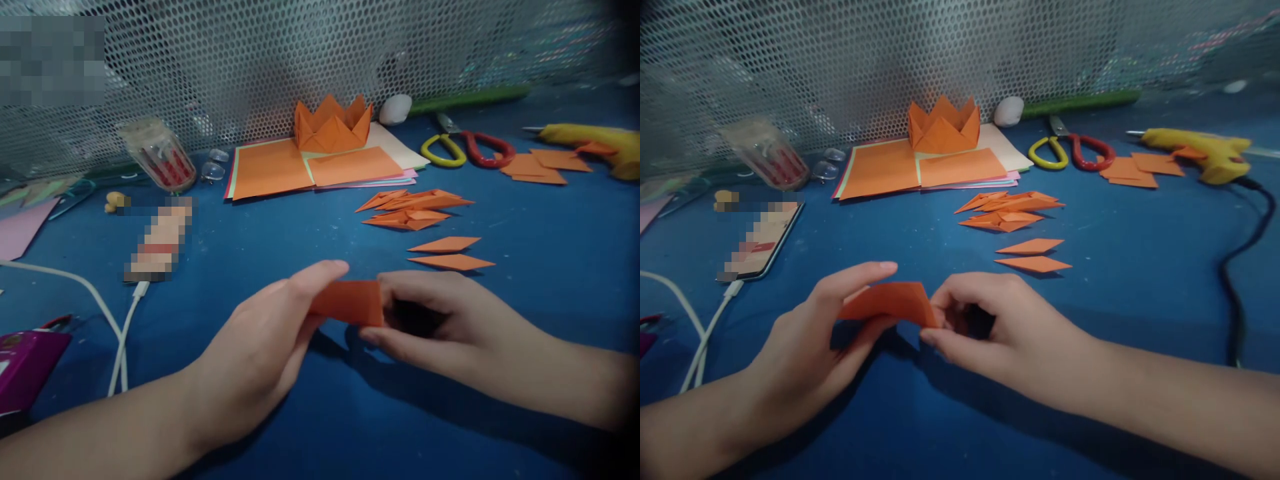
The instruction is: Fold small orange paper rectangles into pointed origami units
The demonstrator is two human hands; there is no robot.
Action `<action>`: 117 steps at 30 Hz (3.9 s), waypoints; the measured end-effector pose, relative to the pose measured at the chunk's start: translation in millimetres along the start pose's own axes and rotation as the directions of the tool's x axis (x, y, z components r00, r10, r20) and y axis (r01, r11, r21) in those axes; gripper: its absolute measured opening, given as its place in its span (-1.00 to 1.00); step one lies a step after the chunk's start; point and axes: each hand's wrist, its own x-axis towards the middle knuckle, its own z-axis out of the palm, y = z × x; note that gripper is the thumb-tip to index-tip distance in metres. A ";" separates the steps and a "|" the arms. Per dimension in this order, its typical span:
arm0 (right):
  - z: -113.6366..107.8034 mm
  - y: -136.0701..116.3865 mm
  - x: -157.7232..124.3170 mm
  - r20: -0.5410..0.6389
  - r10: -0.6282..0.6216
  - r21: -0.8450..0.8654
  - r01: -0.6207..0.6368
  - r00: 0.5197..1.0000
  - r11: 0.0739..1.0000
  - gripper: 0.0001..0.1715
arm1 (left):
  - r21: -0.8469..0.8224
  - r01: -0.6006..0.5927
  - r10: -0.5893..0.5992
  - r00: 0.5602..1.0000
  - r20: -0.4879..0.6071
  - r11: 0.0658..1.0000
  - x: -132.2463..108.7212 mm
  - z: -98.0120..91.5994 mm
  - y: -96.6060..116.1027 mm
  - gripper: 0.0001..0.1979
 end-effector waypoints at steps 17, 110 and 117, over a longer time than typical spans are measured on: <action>-2.2 -1.6 0.4 -0.023 -0.253 -0.216 0.243 0.967 0.946 -0.55 | -0.333 -0.022 0.037 0.998 0.040 0.943 -4.0 7.9 1.0 -0.33; -7.4 4.2 9.9 0.004 -0.026 0.120 0.025 1.000 0.992 -0.32 | -0.121 -0.105 0.076 0.973 -0.218 0.987 -0.4 -1.9 -11.9 -0.89; -13.2 17.2 1.4 -0.157 -0.062 0.121 0.082 0.986 0.989 -0.02 | -0.402 -0.130 0.123 0.991 -0.042 0.906 5.4 -4.6 -10.1 -0.93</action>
